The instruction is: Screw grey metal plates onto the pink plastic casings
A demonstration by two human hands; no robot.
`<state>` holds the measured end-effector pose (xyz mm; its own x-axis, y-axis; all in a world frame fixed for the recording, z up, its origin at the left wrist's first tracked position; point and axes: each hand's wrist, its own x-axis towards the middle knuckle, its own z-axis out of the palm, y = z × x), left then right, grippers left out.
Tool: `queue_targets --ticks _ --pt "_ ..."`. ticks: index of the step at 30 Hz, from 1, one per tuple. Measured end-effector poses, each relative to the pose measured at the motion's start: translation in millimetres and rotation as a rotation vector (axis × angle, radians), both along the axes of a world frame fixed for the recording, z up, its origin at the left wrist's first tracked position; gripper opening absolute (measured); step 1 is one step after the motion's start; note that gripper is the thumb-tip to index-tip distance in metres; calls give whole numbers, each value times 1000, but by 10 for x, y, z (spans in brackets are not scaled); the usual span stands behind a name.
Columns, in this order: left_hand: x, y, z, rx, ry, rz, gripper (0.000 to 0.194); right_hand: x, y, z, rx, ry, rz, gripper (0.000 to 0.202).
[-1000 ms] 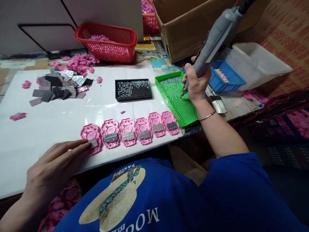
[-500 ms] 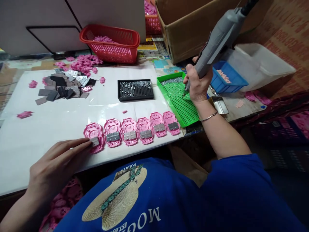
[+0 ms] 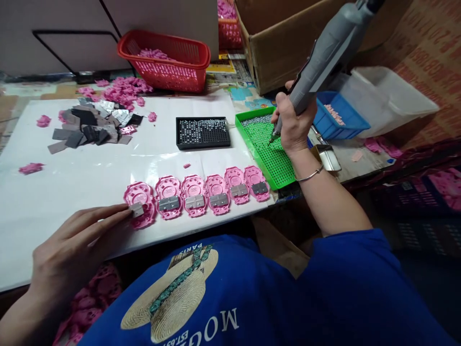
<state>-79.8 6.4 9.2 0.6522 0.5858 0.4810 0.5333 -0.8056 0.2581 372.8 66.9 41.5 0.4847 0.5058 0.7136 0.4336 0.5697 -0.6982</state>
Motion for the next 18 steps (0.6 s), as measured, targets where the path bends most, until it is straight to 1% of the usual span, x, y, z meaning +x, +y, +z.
queue_targets --ticks 2,9,12,18 --pt "-8 0 -4 -9 1 5 34 -11 -2 -17 -21 -4 -8 47" --pt "-8 17 -28 -22 -51 1 43 -12 -32 -25 -119 1 -74 38" --pt "-6 19 -25 -23 -50 0 43 -27 -15 -26 -121 23 -94 41" --pt "-15 13 -9 -5 -41 -7 41 -14 11 -35 -119 -9 -99 49"
